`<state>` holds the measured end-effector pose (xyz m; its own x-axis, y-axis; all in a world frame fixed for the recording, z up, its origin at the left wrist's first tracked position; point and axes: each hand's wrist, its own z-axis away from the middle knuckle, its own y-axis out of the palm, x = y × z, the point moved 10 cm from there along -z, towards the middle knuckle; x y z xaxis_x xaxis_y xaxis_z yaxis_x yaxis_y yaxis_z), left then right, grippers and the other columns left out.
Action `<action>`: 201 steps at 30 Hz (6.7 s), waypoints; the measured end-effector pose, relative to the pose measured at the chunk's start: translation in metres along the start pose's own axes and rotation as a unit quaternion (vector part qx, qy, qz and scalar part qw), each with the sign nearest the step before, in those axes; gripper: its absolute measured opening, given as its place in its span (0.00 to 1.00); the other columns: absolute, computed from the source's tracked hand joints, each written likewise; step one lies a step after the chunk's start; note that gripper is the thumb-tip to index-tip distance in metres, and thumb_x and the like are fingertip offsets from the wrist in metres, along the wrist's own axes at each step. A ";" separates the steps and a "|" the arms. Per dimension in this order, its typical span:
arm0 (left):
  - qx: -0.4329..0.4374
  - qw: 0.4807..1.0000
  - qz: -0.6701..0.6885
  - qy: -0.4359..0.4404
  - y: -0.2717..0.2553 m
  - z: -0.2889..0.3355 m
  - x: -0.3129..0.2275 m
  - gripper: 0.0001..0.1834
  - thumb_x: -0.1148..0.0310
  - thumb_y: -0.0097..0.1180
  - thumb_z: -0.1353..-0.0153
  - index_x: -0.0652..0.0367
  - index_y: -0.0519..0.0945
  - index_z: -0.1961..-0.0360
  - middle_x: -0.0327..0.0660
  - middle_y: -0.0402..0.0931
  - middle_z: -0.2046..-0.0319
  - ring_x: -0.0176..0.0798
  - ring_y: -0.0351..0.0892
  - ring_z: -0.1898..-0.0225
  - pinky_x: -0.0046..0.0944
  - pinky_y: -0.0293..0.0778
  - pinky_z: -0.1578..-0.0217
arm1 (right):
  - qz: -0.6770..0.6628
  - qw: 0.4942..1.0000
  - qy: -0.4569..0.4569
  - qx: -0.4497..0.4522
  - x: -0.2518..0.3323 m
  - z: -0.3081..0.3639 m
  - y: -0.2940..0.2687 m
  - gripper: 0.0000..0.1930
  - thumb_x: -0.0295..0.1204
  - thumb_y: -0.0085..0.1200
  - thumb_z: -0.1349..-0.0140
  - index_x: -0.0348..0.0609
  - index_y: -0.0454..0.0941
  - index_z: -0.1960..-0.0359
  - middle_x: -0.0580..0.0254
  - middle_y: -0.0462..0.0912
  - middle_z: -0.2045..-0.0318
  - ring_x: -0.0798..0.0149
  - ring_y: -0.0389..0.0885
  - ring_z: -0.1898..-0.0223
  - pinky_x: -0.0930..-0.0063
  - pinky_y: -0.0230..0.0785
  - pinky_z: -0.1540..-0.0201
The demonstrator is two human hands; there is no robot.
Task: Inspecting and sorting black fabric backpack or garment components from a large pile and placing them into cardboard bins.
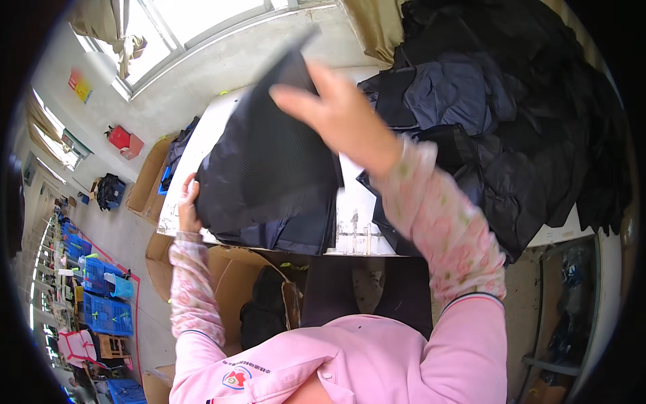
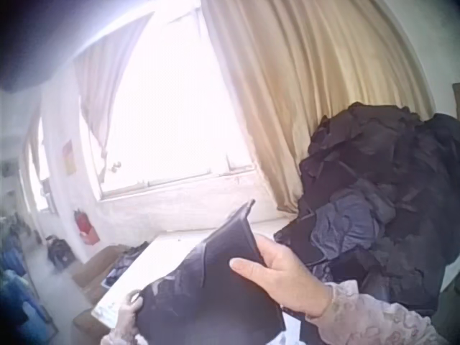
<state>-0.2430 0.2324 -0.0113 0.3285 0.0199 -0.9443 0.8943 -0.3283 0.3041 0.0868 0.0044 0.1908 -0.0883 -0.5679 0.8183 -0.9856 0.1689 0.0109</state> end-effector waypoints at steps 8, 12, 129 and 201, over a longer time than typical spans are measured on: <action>-0.122 0.579 -0.805 -0.033 -0.045 -0.067 0.042 0.46 0.56 0.72 0.56 0.44 0.63 0.35 0.52 0.70 0.48 0.55 0.68 0.43 0.52 0.66 0.44 | 0.116 0.900 0.394 -0.146 -0.336 0.214 0.023 0.22 0.33 0.60 0.44 0.34 0.68 0.53 0.50 0.81 0.67 0.59 0.82 0.77 0.70 0.73 0.84; 0.214 0.768 -0.540 0.270 0.141 0.014 0.088 0.38 0.48 0.64 0.48 0.50 0.67 0.38 0.55 0.62 0.37 0.59 0.56 0.34 0.59 0.51 0.37 | 0.104 0.907 0.377 -0.156 -0.335 0.205 0.030 0.22 0.32 0.60 0.43 0.33 0.67 0.52 0.51 0.81 0.69 0.60 0.82 0.77 0.71 0.72 0.83; 0.307 0.914 0.228 -0.136 0.336 0.140 0.024 0.12 0.65 0.52 0.33 0.63 0.78 0.57 0.42 0.81 0.61 0.37 0.81 0.61 0.35 0.76 0.57 | 0.385 0.920 0.003 0.073 0.035 0.155 -0.088 0.10 0.27 0.61 0.46 0.34 0.75 0.67 0.52 0.73 0.72 0.51 0.74 0.71 0.65 0.66 0.68; 0.247 0.797 0.379 -0.401 0.295 0.166 0.290 0.19 0.64 0.51 0.36 0.61 0.73 0.47 0.49 0.75 0.50 0.53 0.73 0.47 0.55 0.66 0.41 | -0.132 0.989 -0.018 -0.063 0.093 -0.033 -0.007 0.32 0.32 0.71 0.55 0.27 0.72 0.50 0.59 0.77 0.77 0.69 0.74 0.81 0.74 0.64 0.82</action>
<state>0.0658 -0.0159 -0.2166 0.2412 -0.9051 -0.3502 0.2381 -0.2946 0.9255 0.0904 -0.0228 0.2860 0.1625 -0.6333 0.7566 -0.9496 0.1080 0.2943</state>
